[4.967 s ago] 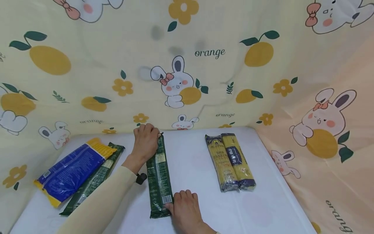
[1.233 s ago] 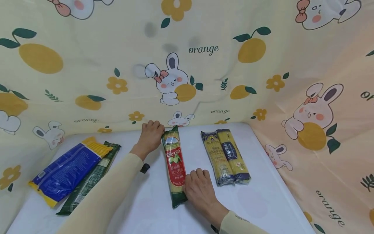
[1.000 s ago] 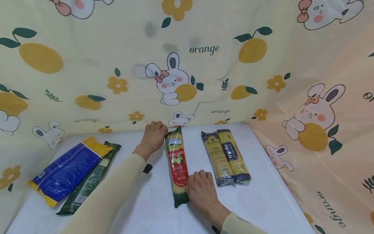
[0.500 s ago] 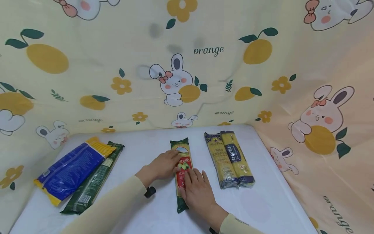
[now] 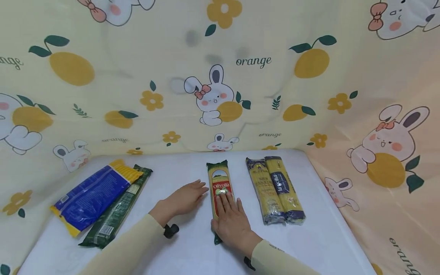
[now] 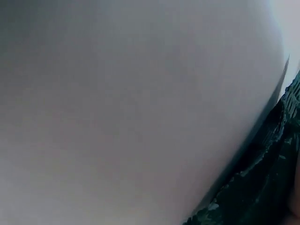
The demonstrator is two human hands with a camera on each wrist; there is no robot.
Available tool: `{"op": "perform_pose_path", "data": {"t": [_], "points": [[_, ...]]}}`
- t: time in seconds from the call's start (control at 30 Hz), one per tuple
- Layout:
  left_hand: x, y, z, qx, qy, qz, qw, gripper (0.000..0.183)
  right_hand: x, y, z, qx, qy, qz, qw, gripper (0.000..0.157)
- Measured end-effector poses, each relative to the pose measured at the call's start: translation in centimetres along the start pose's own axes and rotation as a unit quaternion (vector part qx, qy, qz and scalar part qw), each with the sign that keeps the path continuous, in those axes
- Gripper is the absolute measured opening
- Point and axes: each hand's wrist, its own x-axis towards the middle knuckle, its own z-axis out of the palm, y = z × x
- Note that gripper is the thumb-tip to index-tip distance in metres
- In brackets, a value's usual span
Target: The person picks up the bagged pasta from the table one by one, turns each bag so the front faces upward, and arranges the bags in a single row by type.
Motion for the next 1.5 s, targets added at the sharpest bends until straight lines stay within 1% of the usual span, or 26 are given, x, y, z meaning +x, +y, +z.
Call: {"op": "perform_pose_path", "data": {"t": [0.13,0.23,0.33,0.47,0.53,0.57,0.63,0.7,0.8,0.87,0.93,1.0,1.07,1.2,1.27,1.37,1.43,1.5], "points": [[-2.9,-2.7,-0.7,-0.007,0.036,-0.018,0.9992,0.034,0.5,1.3,-0.1,-0.004,-0.002,0.024,1.000,0.073],[-5.5,-5.2,-1.4,-0.005,0.058,-0.047,0.9972,0.031,0.6,2.4,-0.1,-0.002,-0.002,0.035,0.999,0.072],[-8.5,-8.0,-2.0,0.003,0.069,-0.083,0.9942,0.031,0.5,3.3,-0.3,-0.003,0.000,0.042,0.999,0.072],[-13.2,-11.4,-2.5,0.021,0.079,-0.123,0.9891,0.030,0.3,4.7,-0.5,-0.018,0.006,0.047,0.999,0.073],[-15.1,-12.7,-2.4,0.038,0.086,-0.131,0.9869,0.028,0.1,5.6,-0.6,-0.026,0.013,0.049,0.998,0.073],[-16.0,-13.2,-2.3,0.046,0.091,-0.129,0.9864,0.028,-0.1,6.0,-0.6,-0.033,0.016,0.050,0.998,0.072],[-17.4,-14.1,-2.0,0.069,0.098,-0.118,0.9857,0.028,-0.4,6.7,-0.7,-0.040,0.023,0.050,0.998,0.071],[-18.4,-14.8,-1.7,0.092,0.106,-0.105,0.9846,0.030,-0.6,7.2,-0.8,-0.042,0.029,0.047,0.998,0.071],[-19.2,-15.7,-1.0,0.123,0.112,-0.089,0.9821,0.035,-0.6,7.7,-0.6,-0.038,0.033,0.041,0.998,0.071],[-19.6,-16.2,-0.7,0.140,0.105,-0.091,0.9804,0.040,-0.5,7.8,-0.5,-0.034,0.034,0.040,0.998,0.072],[-19.8,-16.5,-0.4,0.149,0.089,-0.099,0.9798,0.048,-0.5,7.8,-0.4,-0.033,0.036,0.040,0.998,0.073],[-19.9,-16.8,-0.2,0.151,0.070,-0.107,0.9803,0.054,-0.5,7.8,-0.3,-0.031,0.038,0.040,0.998,0.072],[-20.1,-17.2,-0.1,0.141,0.052,-0.112,0.9823,0.057,-0.4,7.7,-0.2,-0.031,0.038,0.041,0.998,0.072],[-20.2,-18.1,-0.1,0.120,0.034,-0.104,0.9866,0.061,-0.4,7.6,-0.1,-0.031,0.035,0.040,0.998,0.072],[-20.1,-18.5,0.0,0.118,0.032,-0.098,0.9877,0.064,-0.4,7.6,-0.1,-0.033,0.035,0.040,0.998,0.073],[-19.7,-18.8,0.2,0.131,0.038,-0.090,0.9866,0.068,-0.4,7.6,-0.2,-0.033,0.037,0.041,0.998,0.073],[-19.2,-18.6,0.3,0.150,0.041,-0.089,0.9839,0.070,-0.4,7.6,-0.3,-0.035,0.041,0.042,0.998,0.073],[-18.3,-18.2,0.4,0.165,0.042,-0.089,0.9813,0.071,-0.4,7.6,-0.3,-0.035,0.044,0.043,0.997,0.073]]}}
